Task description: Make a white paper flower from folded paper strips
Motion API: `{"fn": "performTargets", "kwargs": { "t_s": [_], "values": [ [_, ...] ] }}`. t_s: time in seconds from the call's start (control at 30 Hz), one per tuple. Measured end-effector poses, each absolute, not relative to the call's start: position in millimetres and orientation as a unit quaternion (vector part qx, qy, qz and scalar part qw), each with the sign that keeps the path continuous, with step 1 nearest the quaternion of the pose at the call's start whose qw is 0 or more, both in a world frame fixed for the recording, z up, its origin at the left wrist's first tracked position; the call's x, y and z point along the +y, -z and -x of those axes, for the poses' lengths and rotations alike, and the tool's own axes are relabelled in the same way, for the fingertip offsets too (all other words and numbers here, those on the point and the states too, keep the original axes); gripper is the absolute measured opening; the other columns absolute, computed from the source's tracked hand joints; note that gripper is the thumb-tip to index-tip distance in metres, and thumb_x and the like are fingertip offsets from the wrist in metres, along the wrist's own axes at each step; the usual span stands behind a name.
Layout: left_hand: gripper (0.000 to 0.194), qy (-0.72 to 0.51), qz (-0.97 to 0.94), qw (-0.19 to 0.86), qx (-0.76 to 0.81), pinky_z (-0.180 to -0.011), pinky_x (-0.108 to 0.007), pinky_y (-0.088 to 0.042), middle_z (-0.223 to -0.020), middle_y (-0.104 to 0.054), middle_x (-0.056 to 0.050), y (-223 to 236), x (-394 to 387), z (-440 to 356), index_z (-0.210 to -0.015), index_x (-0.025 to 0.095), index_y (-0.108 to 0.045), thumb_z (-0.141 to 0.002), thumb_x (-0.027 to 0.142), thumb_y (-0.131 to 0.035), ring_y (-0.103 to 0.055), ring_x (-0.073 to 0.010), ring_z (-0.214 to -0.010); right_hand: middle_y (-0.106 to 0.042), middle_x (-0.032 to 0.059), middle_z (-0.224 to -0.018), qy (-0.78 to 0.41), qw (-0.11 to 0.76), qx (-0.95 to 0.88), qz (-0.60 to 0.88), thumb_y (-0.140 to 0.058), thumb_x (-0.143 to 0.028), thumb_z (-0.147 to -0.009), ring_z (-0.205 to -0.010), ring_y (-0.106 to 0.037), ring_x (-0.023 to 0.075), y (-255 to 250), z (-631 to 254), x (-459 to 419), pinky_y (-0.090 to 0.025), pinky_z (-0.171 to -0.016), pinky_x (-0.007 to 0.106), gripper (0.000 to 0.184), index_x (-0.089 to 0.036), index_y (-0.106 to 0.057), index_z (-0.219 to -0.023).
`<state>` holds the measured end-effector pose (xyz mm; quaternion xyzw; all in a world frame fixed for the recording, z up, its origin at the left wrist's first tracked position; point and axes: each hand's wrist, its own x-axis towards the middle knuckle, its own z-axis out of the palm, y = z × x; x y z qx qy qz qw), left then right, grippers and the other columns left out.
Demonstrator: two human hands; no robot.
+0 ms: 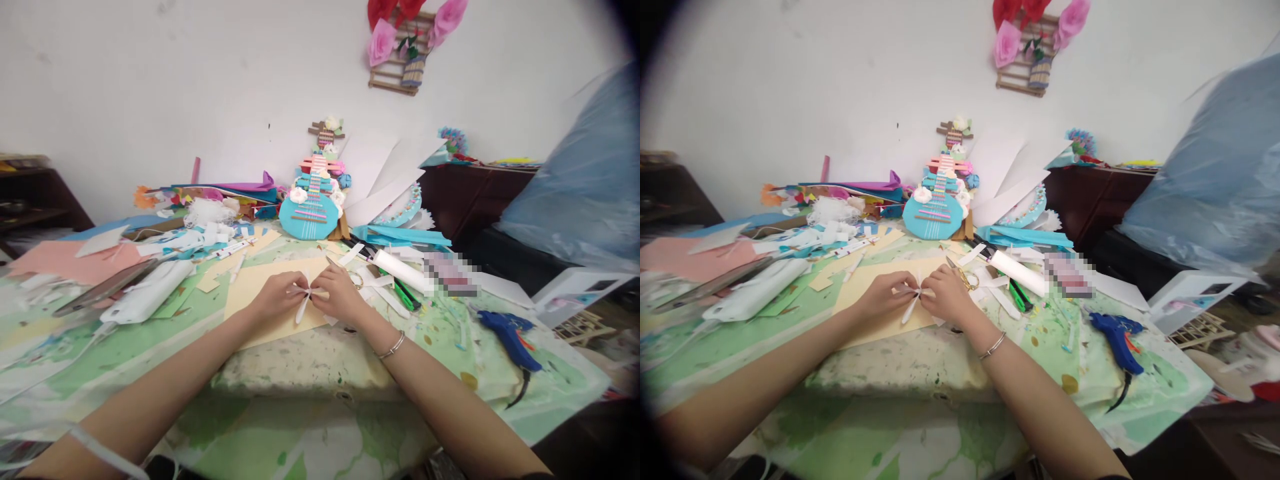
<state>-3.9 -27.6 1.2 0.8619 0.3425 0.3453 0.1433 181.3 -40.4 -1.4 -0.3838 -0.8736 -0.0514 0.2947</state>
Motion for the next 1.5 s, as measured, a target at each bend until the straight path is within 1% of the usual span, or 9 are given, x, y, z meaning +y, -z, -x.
{"fn": "performTargets", "kwargs": {
  "t_s": [0.13, 0.33, 0.47, 0.57, 0.67, 0.77, 0.93, 1.1, 1.5],
  "values": [
    [0.005, -0.351, -0.859, 0.149, 0.341, -0.065, -0.022, -0.041, -0.074, -0.064, 0.000, -2, -28, 3, -0.076, 0.017, -0.057, -0.074, 0.019, -0.053, -0.057, -0.0123, -0.069, -0.059, 0.0031, -0.074, 0.055, 0.279, -0.873, 0.396, -0.057, -0.022, -0.076, -0.084, -0.048, 0.0187, -2, -180, -43, -0.029, -0.075, 0.031, 0.005, -0.018, -0.059, -0.079],
    [0.009, -0.339, -0.861, 0.136, 0.354, -0.063, -0.023, -0.041, -0.076, -0.064, 0.000, 0, -29, 3, -0.083, 0.018, -0.057, -0.075, 0.022, -0.054, -0.057, -0.0132, -0.067, -0.058, 0.0010, -0.067, 0.052, 0.232, -0.875, 0.422, -0.054, -0.021, -0.079, -0.070, -0.053, 0.0151, -1, -178, -42, -0.029, -0.072, 0.028, 0.006, -0.018, -0.056, -0.085],
    [0.014, -0.314, -0.872, 0.134, 0.352, -0.065, -0.024, -0.042, -0.079, -0.065, -0.001, 3, -26, 4, -0.089, 0.019, -0.058, -0.080, 0.024, -0.049, -0.058, -0.0144, -0.070, -0.061, 0.0005, -0.067, 0.038, 0.241, -0.869, 0.431, -0.054, -0.020, -0.079, -0.067, -0.055, 0.0142, 2, -178, -41, -0.030, -0.071, 0.026, 0.006, -0.018, -0.056, -0.085],
    [0.019, -0.297, -0.889, 0.127, 0.324, -0.069, -0.026, -0.042, -0.082, -0.064, -0.004, 5, -23, 5, -0.091, 0.019, -0.060, -0.085, 0.025, -0.043, -0.057, -0.0157, -0.076, -0.062, 0.0009, -0.067, 0.015, 0.251, -0.866, 0.432, -0.056, -0.023, -0.079, -0.065, -0.056, 0.0136, 3, -177, -40, -0.030, -0.067, 0.025, 0.008, -0.018, -0.058, -0.085],
    [0.022, -0.286, -0.900, 0.122, 0.306, -0.068, -0.026, -0.041, -0.079, -0.061, -0.004, 7, -19, 8, -0.088, 0.018, -0.061, -0.087, 0.028, -0.042, -0.056, -0.0160, -0.075, -0.062, 0.0011, -0.066, 0.003, 0.253, -0.870, 0.424, -0.056, -0.031, -0.081, -0.063, -0.054, 0.0130, 3, -177, -39, -0.029, -0.064, 0.024, 0.014, -0.017, -0.058, -0.082],
    [0.024, -0.283, -0.905, 0.110, 0.297, -0.066, -0.025, -0.040, -0.074, -0.059, -0.003, 6, -17, 10, -0.082, 0.017, -0.060, -0.087, 0.031, -0.041, -0.054, -0.0152, -0.072, -0.060, 0.0017, -0.069, 0.017, 0.262, -0.877, 0.403, -0.055, -0.032, -0.083, -0.069, -0.052, 0.0138, 3, -179, -38, -0.028, -0.066, 0.026, 0.015, -0.018, -0.059, -0.082],
    [0.025, -0.282, -0.917, 0.069, 0.275, -0.064, -0.025, -0.037, -0.071, -0.057, -0.003, 5, -15, 10, -0.080, 0.018, -0.061, -0.087, 0.026, -0.040, -0.051, -0.0153, -0.072, -0.061, 0.0021, -0.079, 0.026, 0.275, -0.891, 0.361, -0.058, -0.023, -0.080, -0.084, -0.049, 0.0159, 1, -184, -36, -0.027, -0.071, 0.028, 0.004, -0.019, -0.060, -0.082],
    [0.022, -0.287, -0.923, 0.035, 0.252, -0.067, -0.027, -0.036, -0.072, -0.061, -0.005, 8, -8, 10, -0.080, 0.018, -0.062, -0.087, 0.023, -0.041, -0.051, -0.0165, -0.073, -0.061, 0.0020, -0.078, 0.022, 0.280, -0.892, 0.354, -0.057, -0.022, -0.080, -0.084, -0.048, 0.0164, -2, -184, -38, -0.028, -0.073, 0.029, 0.004, -0.018, -0.059, -0.078],
    [0.018, -0.313, -0.913, -0.001, 0.263, -0.071, -0.030, -0.033, -0.071, -0.063, -0.004, 4, -17, 7, -0.074, 0.019, -0.062, -0.082, 0.015, -0.046, -0.051, -0.0173, -0.077, -0.061, 0.0009, -0.074, -0.001, 0.311, -0.895, 0.321, -0.056, -0.017, -0.078, -0.081, -0.049, 0.0160, -4, -183, -40, -0.028, -0.074, 0.030, 0.005, -0.018, -0.057, -0.073]
  ]
}}
